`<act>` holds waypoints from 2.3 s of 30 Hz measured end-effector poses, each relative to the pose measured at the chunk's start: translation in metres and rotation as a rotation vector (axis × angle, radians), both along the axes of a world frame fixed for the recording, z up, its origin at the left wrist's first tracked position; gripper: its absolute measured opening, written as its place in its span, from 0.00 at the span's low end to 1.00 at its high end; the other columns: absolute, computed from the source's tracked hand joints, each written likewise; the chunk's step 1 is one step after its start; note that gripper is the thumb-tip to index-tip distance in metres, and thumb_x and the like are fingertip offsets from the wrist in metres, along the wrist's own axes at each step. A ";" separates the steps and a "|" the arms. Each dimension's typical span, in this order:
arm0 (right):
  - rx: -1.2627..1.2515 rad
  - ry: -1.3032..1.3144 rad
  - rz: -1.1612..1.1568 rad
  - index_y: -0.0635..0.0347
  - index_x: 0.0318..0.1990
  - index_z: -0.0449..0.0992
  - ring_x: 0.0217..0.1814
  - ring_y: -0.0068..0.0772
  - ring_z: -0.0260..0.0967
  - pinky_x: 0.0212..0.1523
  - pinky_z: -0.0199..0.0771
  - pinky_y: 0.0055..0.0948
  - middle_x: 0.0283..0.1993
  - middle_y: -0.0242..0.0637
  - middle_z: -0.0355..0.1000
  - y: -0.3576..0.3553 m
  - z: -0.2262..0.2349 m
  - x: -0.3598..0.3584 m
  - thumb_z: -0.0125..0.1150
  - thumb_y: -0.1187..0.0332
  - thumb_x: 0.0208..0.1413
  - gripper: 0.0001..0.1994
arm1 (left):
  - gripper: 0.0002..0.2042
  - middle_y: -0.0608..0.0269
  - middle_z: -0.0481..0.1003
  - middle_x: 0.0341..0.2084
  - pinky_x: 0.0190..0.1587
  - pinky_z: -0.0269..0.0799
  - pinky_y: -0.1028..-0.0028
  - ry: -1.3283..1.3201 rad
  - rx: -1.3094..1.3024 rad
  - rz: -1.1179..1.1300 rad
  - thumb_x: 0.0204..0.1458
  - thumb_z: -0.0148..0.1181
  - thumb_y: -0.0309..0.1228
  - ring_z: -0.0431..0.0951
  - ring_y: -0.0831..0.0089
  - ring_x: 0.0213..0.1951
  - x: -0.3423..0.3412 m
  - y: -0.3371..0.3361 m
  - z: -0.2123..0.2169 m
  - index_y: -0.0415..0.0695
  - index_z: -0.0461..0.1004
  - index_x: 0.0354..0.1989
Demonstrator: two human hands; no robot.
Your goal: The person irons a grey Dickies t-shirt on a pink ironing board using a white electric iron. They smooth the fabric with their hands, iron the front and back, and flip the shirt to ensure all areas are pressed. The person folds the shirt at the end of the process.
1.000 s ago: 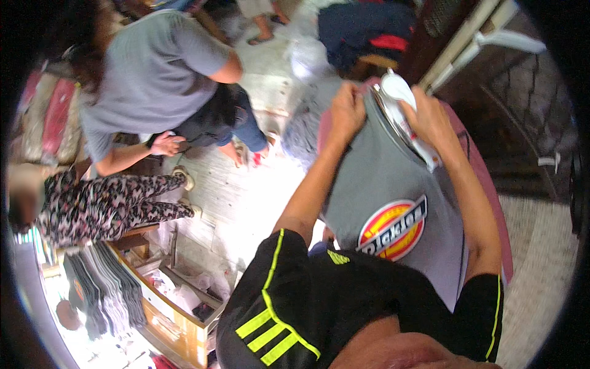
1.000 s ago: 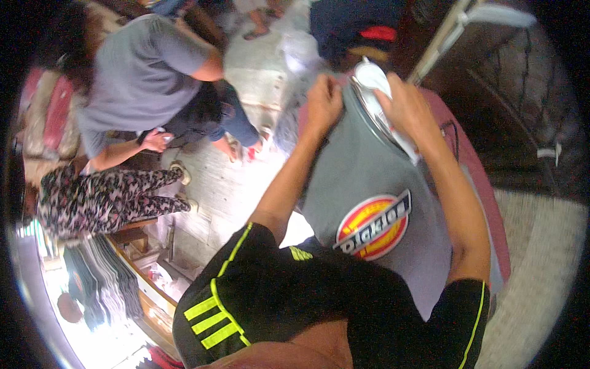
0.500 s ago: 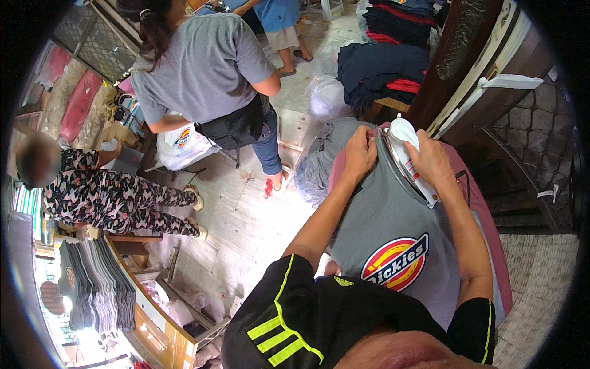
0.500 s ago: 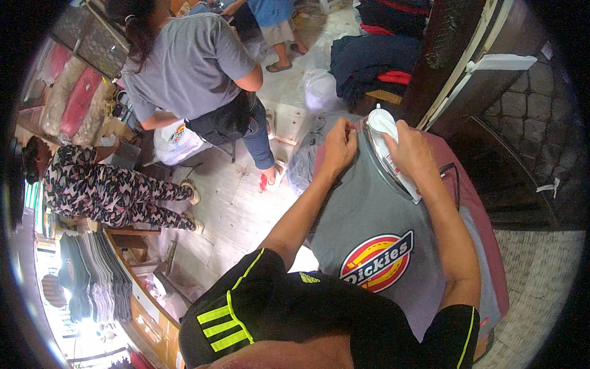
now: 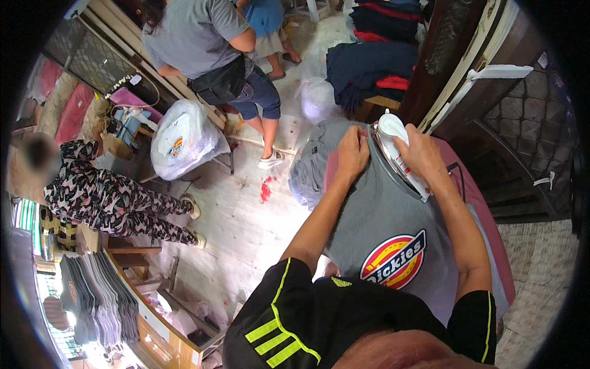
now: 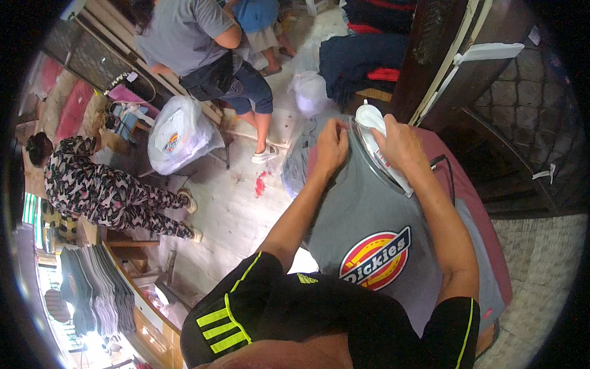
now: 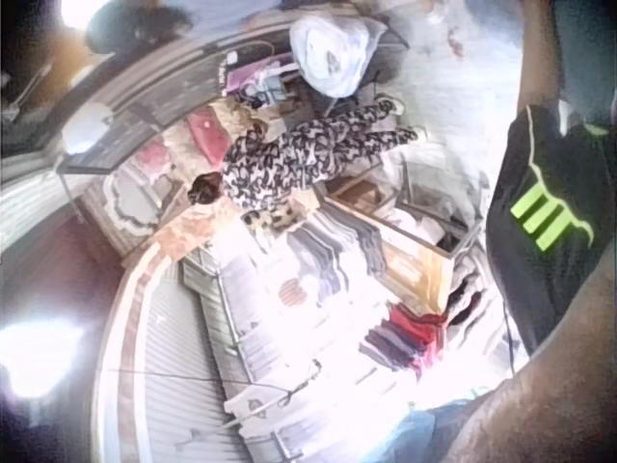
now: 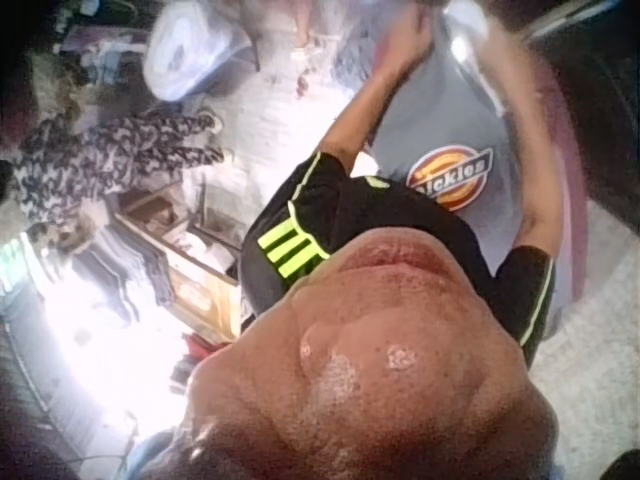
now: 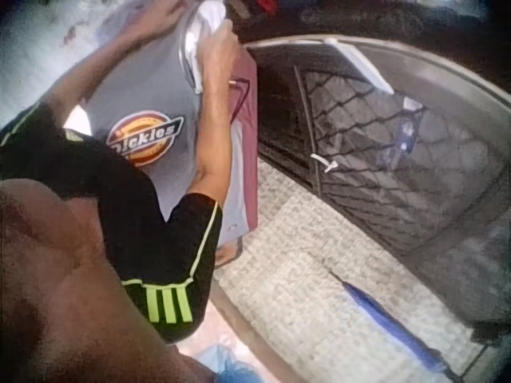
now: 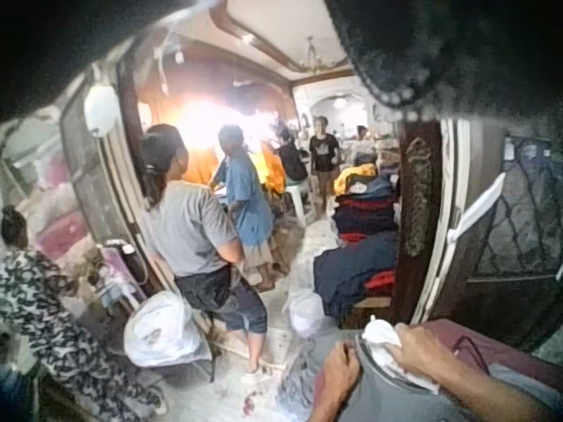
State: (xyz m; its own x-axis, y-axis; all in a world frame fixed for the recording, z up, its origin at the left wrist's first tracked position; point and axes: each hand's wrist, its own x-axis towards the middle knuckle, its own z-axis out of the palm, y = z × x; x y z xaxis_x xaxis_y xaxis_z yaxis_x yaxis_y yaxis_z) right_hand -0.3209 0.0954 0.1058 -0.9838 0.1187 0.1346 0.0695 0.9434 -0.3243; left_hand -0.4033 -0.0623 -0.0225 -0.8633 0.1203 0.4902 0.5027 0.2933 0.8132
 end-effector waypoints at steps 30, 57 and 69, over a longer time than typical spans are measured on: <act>-0.096 -0.072 -0.035 0.67 0.42 0.70 0.41 0.65 0.75 0.41 0.74 0.55 0.37 0.63 0.75 0.002 -0.006 -0.015 0.56 0.51 0.61 0.22 | 0.05 0.46 0.78 0.31 0.38 0.73 0.63 -0.065 -0.011 0.002 0.56 0.52 0.23 0.80 0.54 0.33 -0.008 0.004 -0.009 0.36 0.72 0.39; 0.023 -0.012 -0.600 0.63 0.49 0.76 0.38 0.39 0.76 0.42 0.73 0.39 0.37 0.50 0.77 0.214 0.135 0.353 0.55 0.46 0.61 0.26 | 0.23 0.50 0.67 0.60 0.62 0.57 0.48 0.469 -0.496 -0.650 0.57 0.56 0.46 0.63 0.49 0.63 0.128 0.105 0.024 0.48 0.70 0.58; -0.060 0.068 -0.335 0.62 0.44 0.70 0.34 0.61 0.76 0.35 0.74 0.50 0.31 0.57 0.76 0.172 -0.015 0.270 0.58 0.52 0.61 0.20 | 0.27 0.59 0.58 0.69 0.67 0.47 0.43 0.531 -0.634 -0.713 0.61 0.48 0.49 0.56 0.46 0.69 0.135 0.149 -0.009 0.53 0.62 0.67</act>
